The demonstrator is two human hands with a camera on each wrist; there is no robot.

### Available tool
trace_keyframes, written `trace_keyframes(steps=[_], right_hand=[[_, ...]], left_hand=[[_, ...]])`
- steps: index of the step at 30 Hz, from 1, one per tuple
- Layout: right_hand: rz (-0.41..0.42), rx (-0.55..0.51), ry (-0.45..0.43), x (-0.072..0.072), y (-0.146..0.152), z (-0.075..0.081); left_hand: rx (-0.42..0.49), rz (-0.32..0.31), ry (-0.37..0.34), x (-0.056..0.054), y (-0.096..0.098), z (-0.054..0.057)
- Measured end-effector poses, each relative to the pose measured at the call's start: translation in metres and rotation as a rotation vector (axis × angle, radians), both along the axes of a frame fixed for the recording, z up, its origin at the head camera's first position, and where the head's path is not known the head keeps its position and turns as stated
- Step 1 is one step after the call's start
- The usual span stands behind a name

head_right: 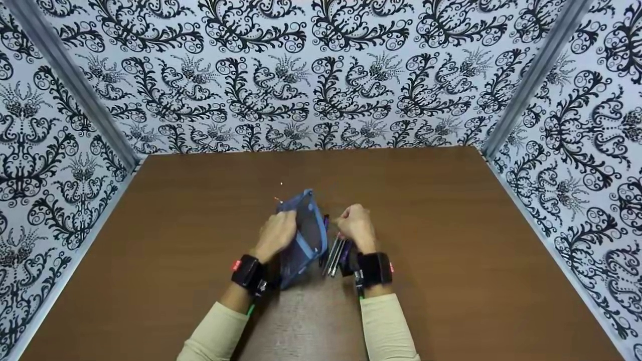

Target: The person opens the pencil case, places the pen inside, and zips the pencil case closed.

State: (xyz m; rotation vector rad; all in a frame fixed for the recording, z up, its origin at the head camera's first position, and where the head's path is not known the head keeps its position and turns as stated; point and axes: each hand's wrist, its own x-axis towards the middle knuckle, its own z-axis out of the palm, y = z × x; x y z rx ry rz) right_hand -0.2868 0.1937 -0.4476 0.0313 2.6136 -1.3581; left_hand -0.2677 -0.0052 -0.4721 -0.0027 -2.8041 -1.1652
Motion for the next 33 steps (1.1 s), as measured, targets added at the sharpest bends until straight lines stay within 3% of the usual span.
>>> trace_keyframes(steps=[8, 18, 25, 33], right_hand=[[-0.034, 0.092, -0.008, 0.000, 0.007, 0.000], [-0.052, 0.115, -0.025, 0.001, 0.011, 0.001], [-0.042, 0.153, 0.010, 0.002, 0.015, 0.000], [-0.023, 0.167, -0.029, 0.003, 0.018, -0.001]], left_hand=[[0.010, -0.002, 0.006, 0.000, 0.000, -0.001], [0.030, -0.005, 0.008, -0.001, 0.000, -0.003], [0.025, -0.005, 0.047, -0.001, 0.000, -0.003], [0.014, -0.008, 0.038, -0.001, 0.000, -0.003]])
